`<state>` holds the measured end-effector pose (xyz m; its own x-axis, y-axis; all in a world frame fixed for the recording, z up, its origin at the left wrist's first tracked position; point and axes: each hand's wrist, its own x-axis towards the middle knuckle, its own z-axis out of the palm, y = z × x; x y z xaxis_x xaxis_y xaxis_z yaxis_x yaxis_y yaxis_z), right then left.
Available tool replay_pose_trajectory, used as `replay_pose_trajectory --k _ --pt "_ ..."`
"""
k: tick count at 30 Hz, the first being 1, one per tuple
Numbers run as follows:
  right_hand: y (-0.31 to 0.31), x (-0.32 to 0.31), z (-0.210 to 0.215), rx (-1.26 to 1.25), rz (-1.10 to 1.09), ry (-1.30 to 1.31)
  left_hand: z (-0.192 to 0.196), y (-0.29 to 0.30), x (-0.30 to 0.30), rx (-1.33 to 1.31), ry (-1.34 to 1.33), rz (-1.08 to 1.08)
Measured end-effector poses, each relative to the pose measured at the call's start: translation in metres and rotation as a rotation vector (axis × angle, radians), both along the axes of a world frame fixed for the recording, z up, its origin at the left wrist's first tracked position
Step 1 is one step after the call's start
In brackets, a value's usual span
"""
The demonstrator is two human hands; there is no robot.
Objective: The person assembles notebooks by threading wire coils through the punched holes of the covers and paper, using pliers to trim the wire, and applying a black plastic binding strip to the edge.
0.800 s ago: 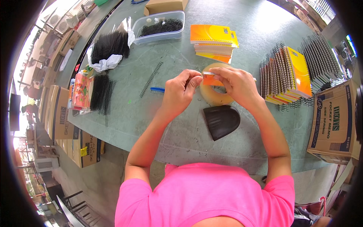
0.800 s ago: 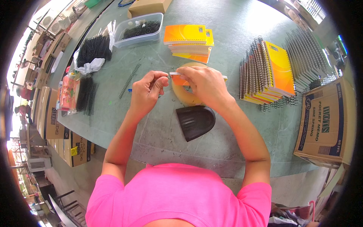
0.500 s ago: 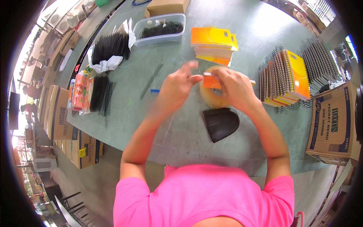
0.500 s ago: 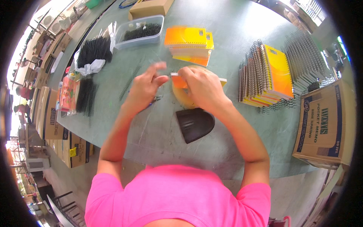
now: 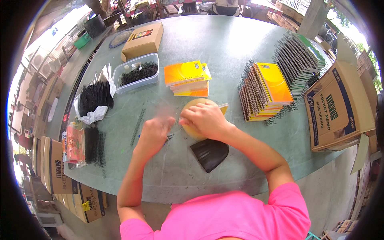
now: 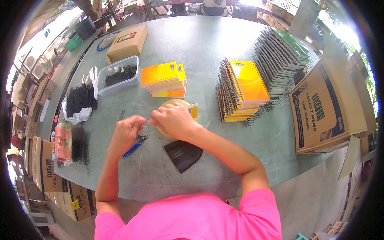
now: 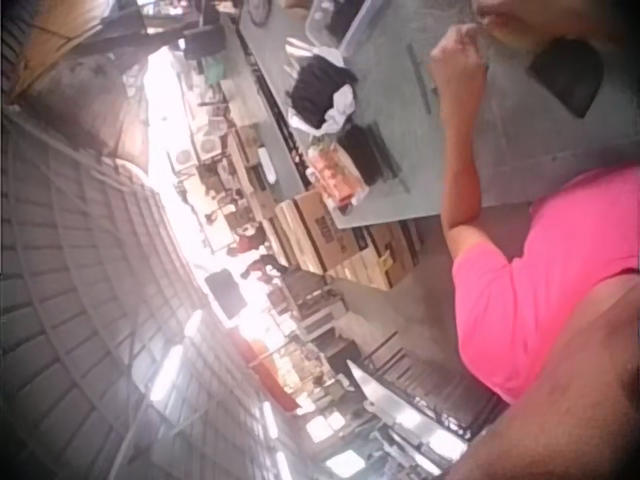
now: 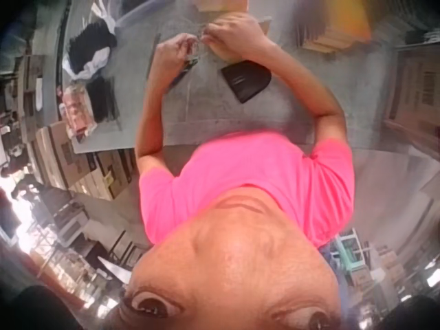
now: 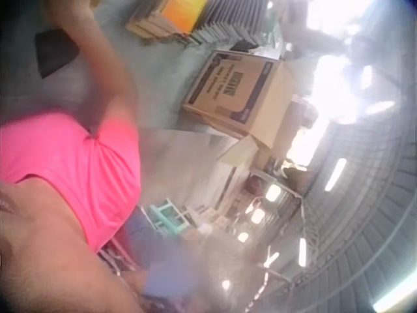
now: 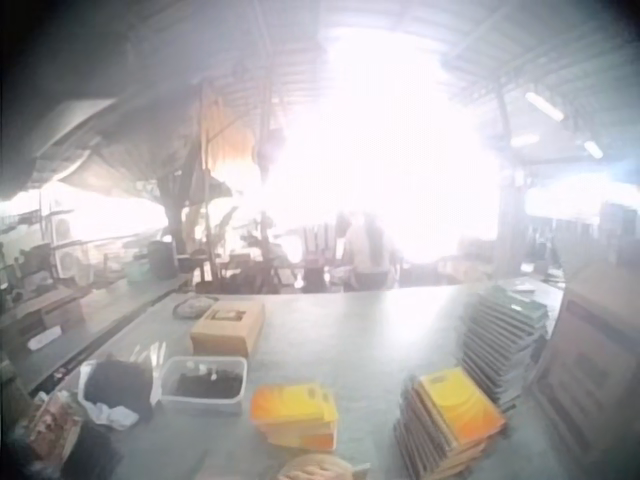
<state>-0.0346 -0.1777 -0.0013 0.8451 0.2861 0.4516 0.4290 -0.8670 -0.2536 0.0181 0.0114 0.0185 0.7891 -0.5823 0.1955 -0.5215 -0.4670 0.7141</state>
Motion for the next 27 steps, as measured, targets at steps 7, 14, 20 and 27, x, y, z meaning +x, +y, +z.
replay_pose_trajectory --k 7,14,20,27 --pt "-0.002 0.012 -0.003 0.089 -0.028 -0.012 -0.005 -0.002 0.001 -0.136 -0.247 -0.014" --pt "-0.010 0.011 0.011 0.129 -0.064 0.104 0.001 -0.010 0.000 -0.049 -0.639 -0.030" --pt "-0.010 0.008 0.004 0.215 -0.116 0.074 -0.031 0.052 -0.008 0.578 -0.256 -0.293" --pt "-0.008 0.009 0.008 0.242 -0.153 0.120 -0.039 0.068 -0.011 0.748 -0.156 -0.174"
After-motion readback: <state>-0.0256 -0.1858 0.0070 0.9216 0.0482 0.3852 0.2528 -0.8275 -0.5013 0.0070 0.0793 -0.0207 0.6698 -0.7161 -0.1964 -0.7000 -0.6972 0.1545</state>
